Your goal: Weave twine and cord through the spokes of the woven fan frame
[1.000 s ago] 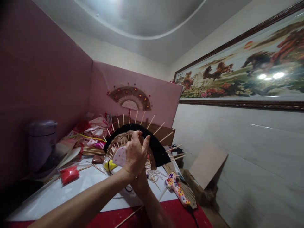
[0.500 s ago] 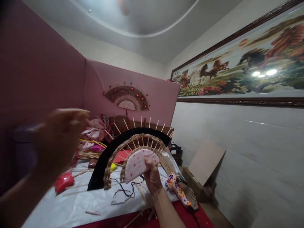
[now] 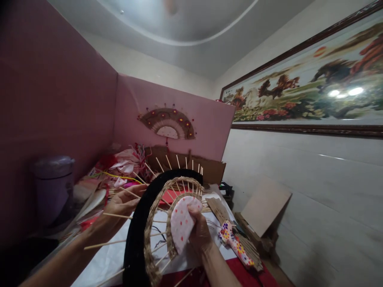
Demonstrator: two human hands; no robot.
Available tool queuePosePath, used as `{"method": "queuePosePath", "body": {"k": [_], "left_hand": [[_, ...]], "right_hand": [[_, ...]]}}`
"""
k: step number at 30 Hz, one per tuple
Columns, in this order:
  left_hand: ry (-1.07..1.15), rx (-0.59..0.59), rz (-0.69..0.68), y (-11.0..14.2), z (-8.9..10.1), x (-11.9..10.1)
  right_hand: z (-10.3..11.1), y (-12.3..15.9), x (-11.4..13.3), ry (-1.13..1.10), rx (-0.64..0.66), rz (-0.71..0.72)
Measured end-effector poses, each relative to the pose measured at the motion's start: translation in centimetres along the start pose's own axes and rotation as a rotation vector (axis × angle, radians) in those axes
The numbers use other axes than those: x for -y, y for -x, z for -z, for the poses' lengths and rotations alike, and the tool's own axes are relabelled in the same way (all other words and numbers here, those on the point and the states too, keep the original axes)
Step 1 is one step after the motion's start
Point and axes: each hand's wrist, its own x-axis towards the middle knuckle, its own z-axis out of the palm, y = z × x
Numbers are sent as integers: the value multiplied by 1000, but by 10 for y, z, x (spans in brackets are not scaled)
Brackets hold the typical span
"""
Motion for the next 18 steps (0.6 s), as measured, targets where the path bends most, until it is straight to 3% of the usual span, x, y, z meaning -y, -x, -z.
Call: {"method": "queuePosePath", "body": {"k": [8,14,18], "left_hand": [[-110,-151,-28,8,5,11],[-94,-120,-49,13,4,20],[-25,-202,-19,16,1,19]], "right_hand": [[-4,9,-2,10,25,-245],[-2,11,-4,20,-7,-281],[-4,12,-6,7,-34,-282]]}}
